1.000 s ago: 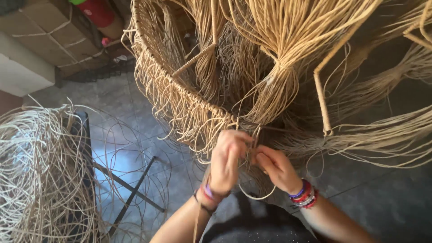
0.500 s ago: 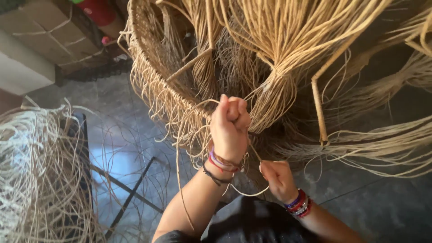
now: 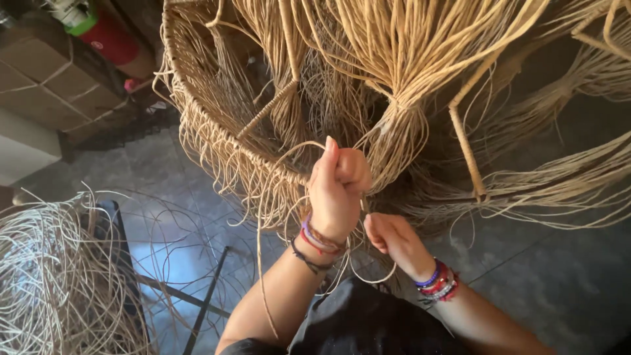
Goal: Tying and weaving natural fiber strands onto a circular frame to create a decorative structure
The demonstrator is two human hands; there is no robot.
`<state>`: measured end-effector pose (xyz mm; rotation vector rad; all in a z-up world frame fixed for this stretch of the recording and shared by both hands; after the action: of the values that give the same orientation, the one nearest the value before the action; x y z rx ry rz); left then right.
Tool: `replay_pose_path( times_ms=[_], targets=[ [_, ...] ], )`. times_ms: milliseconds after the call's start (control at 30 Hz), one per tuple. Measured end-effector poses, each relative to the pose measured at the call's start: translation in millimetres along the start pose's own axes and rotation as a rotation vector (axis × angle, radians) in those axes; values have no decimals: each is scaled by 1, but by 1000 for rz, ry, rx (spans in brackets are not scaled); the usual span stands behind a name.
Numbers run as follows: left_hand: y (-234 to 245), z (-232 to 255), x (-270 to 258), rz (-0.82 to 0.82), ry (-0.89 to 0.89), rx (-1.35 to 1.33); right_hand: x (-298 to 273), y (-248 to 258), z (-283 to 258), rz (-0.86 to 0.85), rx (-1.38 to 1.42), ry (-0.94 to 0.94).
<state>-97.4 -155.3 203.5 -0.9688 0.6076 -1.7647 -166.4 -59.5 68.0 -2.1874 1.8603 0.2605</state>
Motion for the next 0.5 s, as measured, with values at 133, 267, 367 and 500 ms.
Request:
replay_pose_path(
  times_ms=[133, 267, 367, 500],
  targets=[
    [24, -11, 11, 159, 60, -123, -14, 8, -18, 255, -298, 274],
    [31, -7, 18, 205, -61, -158, -25, 14, 6, 337, -375, 306],
    [36, -13, 19, 243, -99, -137, -29, 16, 15, 380, -402, 312],
    [40, -23, 16, 211, -150, -76, -28, 15, 30, 360, -433, 394]
  ],
)
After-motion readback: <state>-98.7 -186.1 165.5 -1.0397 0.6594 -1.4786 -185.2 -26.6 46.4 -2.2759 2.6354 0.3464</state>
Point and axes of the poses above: each hand's wrist, its own x-axis towards the middle knuckle, its own y-axis out of the back of the hand, z = x × y, the point moved 10 cm from there along x, towards the middle knuckle, and after that the axes turned 9 degrees about -y, right-handed, at the moved point
